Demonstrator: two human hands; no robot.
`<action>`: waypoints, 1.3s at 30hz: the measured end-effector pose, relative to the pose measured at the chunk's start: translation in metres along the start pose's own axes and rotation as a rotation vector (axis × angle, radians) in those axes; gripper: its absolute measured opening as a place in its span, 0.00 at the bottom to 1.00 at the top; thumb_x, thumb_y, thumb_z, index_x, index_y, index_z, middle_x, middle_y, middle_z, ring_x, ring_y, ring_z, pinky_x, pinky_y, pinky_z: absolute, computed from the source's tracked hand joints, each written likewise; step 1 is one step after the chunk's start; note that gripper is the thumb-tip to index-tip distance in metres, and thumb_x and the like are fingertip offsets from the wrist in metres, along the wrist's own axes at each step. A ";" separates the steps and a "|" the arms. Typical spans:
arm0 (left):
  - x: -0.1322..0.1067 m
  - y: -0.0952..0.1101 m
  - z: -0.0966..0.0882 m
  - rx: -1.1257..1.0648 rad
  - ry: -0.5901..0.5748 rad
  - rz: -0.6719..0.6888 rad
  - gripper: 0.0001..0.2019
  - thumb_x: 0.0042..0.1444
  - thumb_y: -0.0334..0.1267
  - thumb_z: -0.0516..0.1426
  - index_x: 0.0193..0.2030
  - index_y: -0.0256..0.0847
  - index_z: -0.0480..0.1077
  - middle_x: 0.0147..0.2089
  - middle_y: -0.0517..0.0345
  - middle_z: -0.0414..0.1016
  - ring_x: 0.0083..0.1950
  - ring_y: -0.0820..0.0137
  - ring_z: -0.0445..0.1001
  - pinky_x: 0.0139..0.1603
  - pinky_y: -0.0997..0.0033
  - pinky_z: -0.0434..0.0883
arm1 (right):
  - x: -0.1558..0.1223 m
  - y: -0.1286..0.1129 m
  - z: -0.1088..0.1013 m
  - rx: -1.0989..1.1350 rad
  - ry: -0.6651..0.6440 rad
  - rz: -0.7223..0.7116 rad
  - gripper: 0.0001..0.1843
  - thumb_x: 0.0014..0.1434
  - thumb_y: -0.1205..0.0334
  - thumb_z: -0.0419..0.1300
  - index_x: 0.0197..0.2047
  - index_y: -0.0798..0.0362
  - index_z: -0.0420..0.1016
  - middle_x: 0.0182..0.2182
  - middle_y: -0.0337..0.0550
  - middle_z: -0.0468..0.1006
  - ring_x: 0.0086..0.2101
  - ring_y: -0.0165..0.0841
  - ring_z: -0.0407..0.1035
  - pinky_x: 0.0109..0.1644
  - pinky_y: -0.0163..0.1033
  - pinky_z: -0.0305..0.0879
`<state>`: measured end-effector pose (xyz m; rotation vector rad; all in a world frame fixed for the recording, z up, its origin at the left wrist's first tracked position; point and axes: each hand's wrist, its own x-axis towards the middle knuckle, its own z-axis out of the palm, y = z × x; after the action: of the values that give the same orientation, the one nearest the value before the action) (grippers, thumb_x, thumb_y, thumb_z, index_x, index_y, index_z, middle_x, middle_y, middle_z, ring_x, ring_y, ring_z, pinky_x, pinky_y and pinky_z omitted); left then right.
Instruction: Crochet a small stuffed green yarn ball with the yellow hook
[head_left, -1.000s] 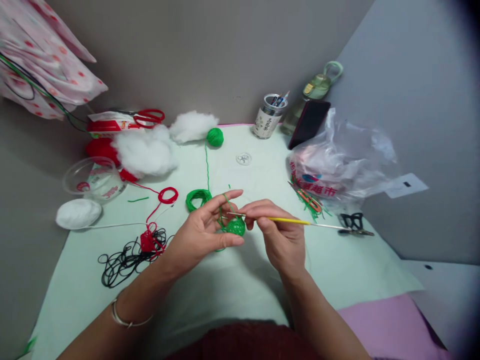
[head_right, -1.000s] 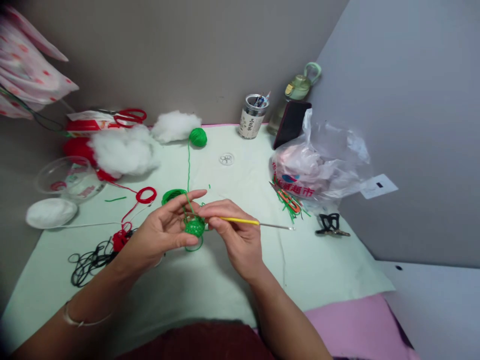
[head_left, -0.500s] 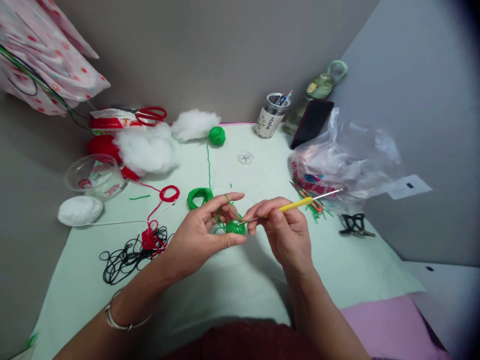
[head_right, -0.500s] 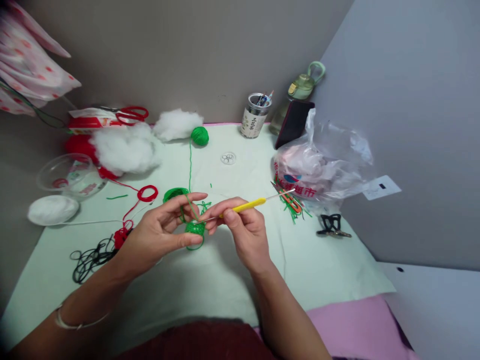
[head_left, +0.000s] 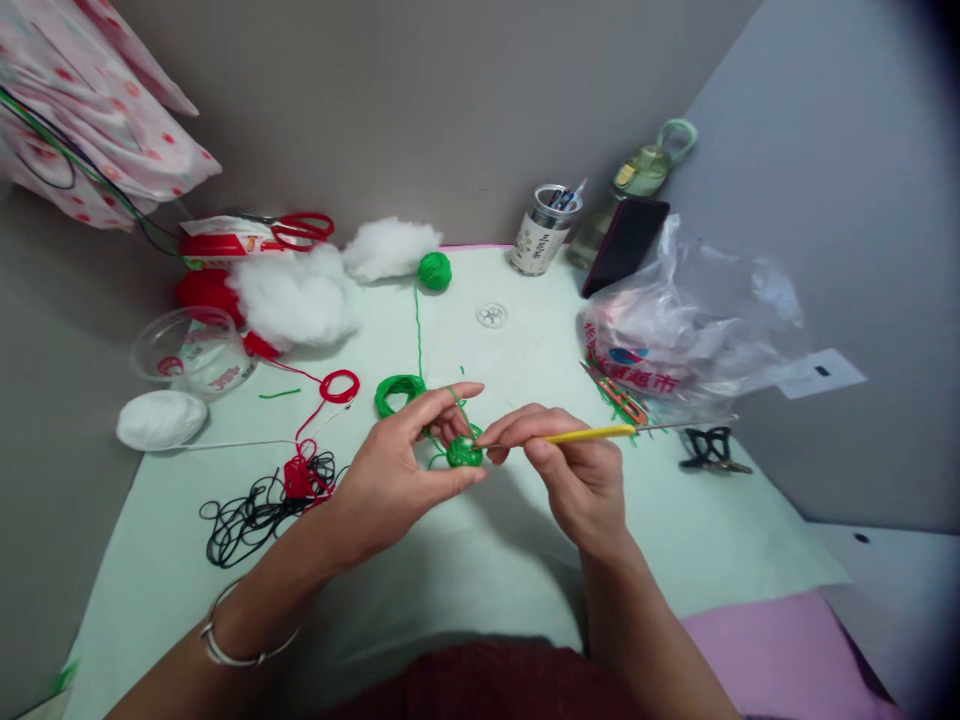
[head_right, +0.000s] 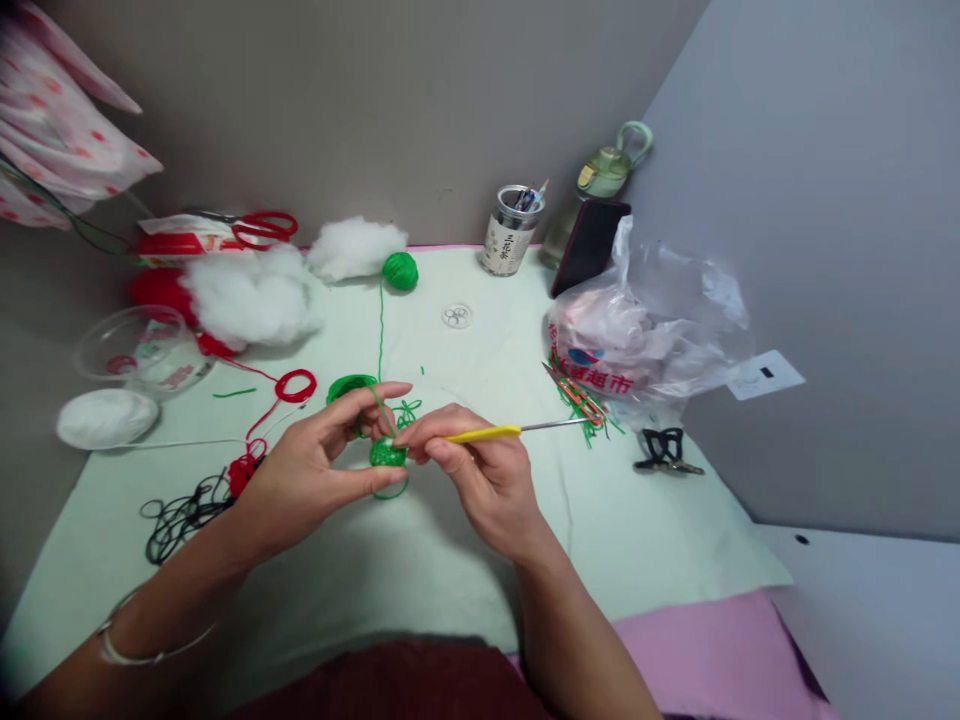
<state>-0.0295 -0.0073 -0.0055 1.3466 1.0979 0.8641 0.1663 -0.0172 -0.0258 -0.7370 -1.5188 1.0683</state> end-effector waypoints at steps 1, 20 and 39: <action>0.000 -0.001 0.000 0.009 0.007 0.007 0.32 0.49 0.32 0.68 0.64 0.43 0.72 0.42 0.59 0.72 0.46 0.67 0.70 0.55 0.61 0.70 | 0.000 0.000 0.000 -0.017 -0.010 -0.008 0.11 0.74 0.62 0.57 0.47 0.47 0.82 0.40 0.42 0.84 0.38 0.32 0.77 0.43 0.39 0.75; 0.001 -0.009 -0.001 0.247 0.046 0.200 0.28 0.54 0.28 0.65 0.63 0.41 0.73 0.42 0.57 0.75 0.44 0.68 0.74 0.51 0.64 0.74 | 0.002 -0.001 0.000 -0.225 -0.071 -0.123 0.10 0.72 0.70 0.56 0.47 0.51 0.79 0.39 0.43 0.82 0.41 0.32 0.78 0.46 0.40 0.76; -0.008 -0.007 0.014 -0.037 0.186 0.158 0.21 0.64 0.41 0.62 0.64 0.48 0.73 0.46 0.57 0.77 0.47 0.68 0.76 0.53 0.65 0.73 | -0.015 0.001 0.016 -0.965 0.156 -0.643 0.15 0.64 0.76 0.63 0.52 0.52 0.81 0.42 0.48 0.84 0.42 0.36 0.80 0.44 0.38 0.82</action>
<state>-0.0199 -0.0198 -0.0128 1.3558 1.1216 1.1391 0.1544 -0.0341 -0.0329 -0.8352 -1.9210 -0.2510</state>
